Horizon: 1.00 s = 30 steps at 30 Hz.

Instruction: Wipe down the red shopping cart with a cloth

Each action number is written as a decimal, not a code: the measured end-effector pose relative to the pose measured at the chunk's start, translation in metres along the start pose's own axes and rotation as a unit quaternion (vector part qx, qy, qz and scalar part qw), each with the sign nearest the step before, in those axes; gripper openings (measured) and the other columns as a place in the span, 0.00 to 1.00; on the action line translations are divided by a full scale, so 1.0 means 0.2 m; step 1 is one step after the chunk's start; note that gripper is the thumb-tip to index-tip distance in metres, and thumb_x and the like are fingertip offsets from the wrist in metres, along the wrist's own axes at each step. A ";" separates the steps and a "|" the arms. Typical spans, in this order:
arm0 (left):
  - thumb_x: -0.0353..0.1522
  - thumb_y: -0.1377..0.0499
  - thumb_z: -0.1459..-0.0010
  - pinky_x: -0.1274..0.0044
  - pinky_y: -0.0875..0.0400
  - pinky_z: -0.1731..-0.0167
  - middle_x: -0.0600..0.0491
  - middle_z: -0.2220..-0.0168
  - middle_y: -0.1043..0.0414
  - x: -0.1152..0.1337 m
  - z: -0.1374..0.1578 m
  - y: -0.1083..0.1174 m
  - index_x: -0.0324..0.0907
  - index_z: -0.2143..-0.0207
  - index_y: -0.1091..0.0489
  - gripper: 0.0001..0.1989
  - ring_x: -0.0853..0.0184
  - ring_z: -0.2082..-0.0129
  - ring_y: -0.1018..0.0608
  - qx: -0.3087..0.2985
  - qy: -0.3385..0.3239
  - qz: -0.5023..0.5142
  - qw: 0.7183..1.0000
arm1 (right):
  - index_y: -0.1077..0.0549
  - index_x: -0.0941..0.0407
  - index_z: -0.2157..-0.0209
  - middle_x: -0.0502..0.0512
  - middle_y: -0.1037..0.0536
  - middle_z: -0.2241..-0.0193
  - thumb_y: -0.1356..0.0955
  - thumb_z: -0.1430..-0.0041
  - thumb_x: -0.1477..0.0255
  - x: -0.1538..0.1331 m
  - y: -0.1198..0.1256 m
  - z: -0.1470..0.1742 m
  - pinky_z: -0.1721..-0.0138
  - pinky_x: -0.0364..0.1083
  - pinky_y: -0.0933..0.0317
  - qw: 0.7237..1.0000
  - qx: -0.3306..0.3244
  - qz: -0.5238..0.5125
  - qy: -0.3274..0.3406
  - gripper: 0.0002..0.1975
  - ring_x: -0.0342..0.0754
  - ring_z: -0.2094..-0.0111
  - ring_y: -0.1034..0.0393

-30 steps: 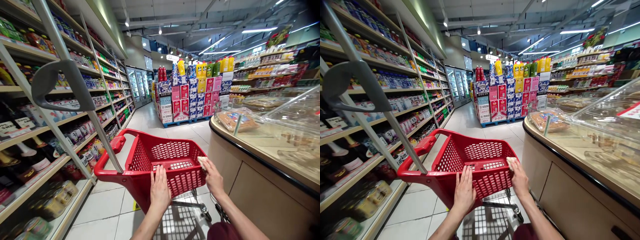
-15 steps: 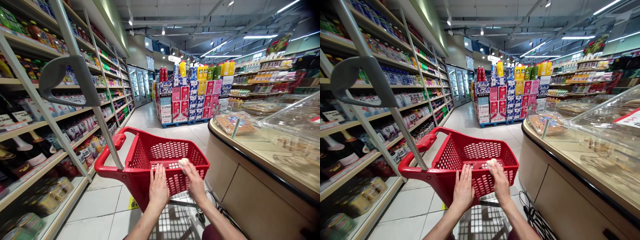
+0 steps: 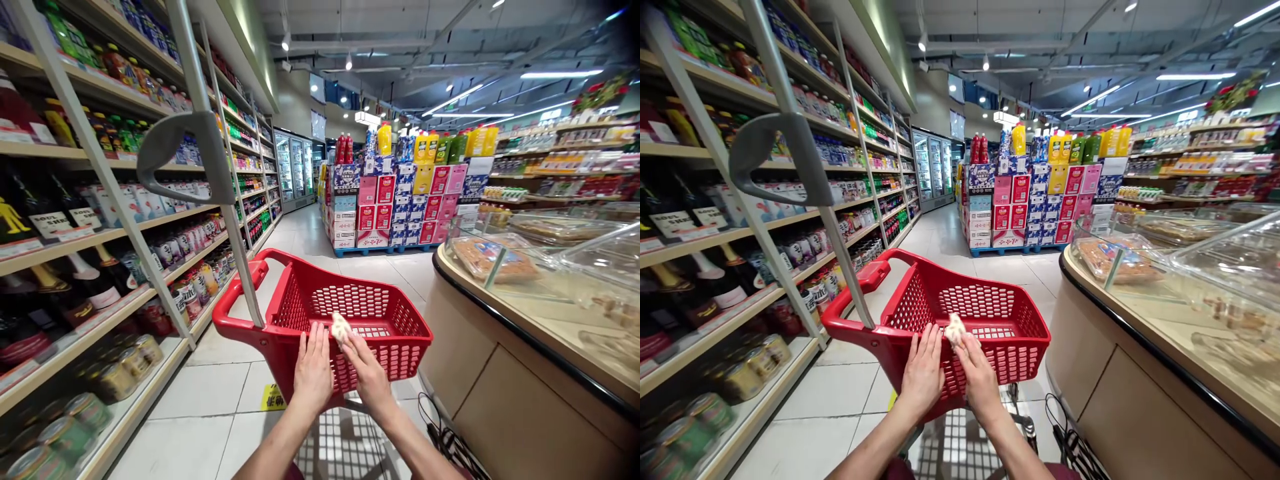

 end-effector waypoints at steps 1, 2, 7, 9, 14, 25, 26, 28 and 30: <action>0.30 0.51 0.51 0.66 0.56 0.42 0.46 0.41 0.48 -0.02 0.01 0.02 0.33 0.44 0.49 0.30 0.61 0.40 0.51 0.008 -0.014 0.006 1.000 | 0.38 0.48 0.48 0.50 0.40 0.44 0.45 0.46 0.82 0.00 0.00 0.00 0.48 0.52 0.42 1.000 0.002 0.002 0.003 0.26 0.48 0.44 0.46; 0.30 0.51 0.50 0.66 0.56 0.42 0.46 0.41 0.48 -0.05 0.02 0.05 0.34 0.43 0.50 0.30 0.61 0.40 0.51 0.024 -0.022 0.011 0.999 | 0.38 0.48 0.48 0.50 0.38 0.45 0.45 0.46 0.81 0.05 0.02 0.01 0.50 0.52 0.40 1.000 0.008 0.016 -0.016 0.26 0.48 0.46 0.43; 0.27 0.53 0.49 0.57 0.57 0.44 0.39 0.42 0.48 -0.43 0.10 0.25 0.31 0.42 0.55 0.30 0.56 0.40 0.51 0.180 0.170 -0.003 0.969 | 0.38 0.47 0.47 0.49 0.40 0.45 0.43 0.53 0.82 0.38 0.19 0.07 0.63 0.46 0.31 0.978 0.022 0.112 -0.175 0.31 0.50 0.50 0.37; 0.25 0.51 0.51 0.55 0.53 0.45 0.39 0.43 0.45 -0.57 0.11 0.28 0.32 0.44 0.50 0.29 0.53 0.40 0.50 0.161 0.212 -0.003 0.964 | 0.38 0.47 0.48 0.48 0.40 0.44 0.44 0.55 0.84 0.31 0.13 0.02 0.59 0.46 0.33 0.983 0.012 0.092 -0.155 0.33 0.49 0.49 0.39; 0.20 0.51 0.56 0.59 0.45 0.47 0.42 0.46 0.41 -0.67 0.09 0.26 0.34 0.48 0.44 0.29 0.52 0.41 0.50 0.116 0.177 0.022 0.977 | 0.40 0.50 0.46 0.50 0.40 0.44 0.47 0.50 0.86 -0.36 -0.17 -0.25 0.46 0.52 0.45 0.999 -0.004 -0.051 0.002 0.31 0.47 0.44 0.46; 0.17 0.52 0.59 0.58 0.45 0.45 0.46 0.44 0.45 -0.68 0.17 0.25 0.39 0.44 0.52 0.36 0.57 0.39 0.57 0.147 0.113 0.074 0.980 | 0.29 0.53 0.57 0.55 0.26 0.58 0.43 0.43 0.81 -0.48 -0.49 0.16 0.54 0.47 0.36 0.977 -0.071 -0.018 0.202 0.18 0.48 0.51 0.36; 0.17 0.52 0.59 0.58 0.45 0.45 0.46 0.44 0.45 -0.68 0.17 0.25 0.39 0.44 0.52 0.36 0.57 0.39 0.56 0.146 0.115 0.075 0.980 | 0.28 0.53 0.59 0.55 0.25 0.61 0.44 0.44 0.82 -0.45 -0.49 0.21 0.57 0.46 0.35 0.980 -0.075 -0.004 0.184 0.19 0.47 0.54 0.34; 0.17 0.52 0.59 0.58 0.46 0.45 0.45 0.44 0.45 -0.67 0.17 0.25 0.38 0.44 0.51 0.36 0.57 0.39 0.56 0.146 0.114 0.077 0.980 | 0.29 0.52 0.58 0.56 0.26 0.62 0.45 0.44 0.83 -0.44 -0.46 0.19 0.57 0.46 0.35 0.986 -0.061 0.008 0.157 0.21 0.48 0.54 0.35; 0.17 0.52 0.59 0.58 0.47 0.45 0.45 0.44 0.45 -0.66 0.17 0.25 0.37 0.44 0.52 0.36 0.57 0.39 0.57 0.146 0.117 0.077 0.979 | 0.33 0.52 0.52 0.57 0.30 0.55 0.45 0.44 0.82 -0.46 -0.39 0.06 0.53 0.50 0.38 0.988 -0.028 -0.002 0.152 0.22 0.49 0.50 0.39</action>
Point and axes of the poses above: each hand's wrist, its own z-axis away from the middle knuckle, its own y-axis out of the back of the hand, x = y × z, the point moved 3 cm from there along -z, towards the middle knuckle
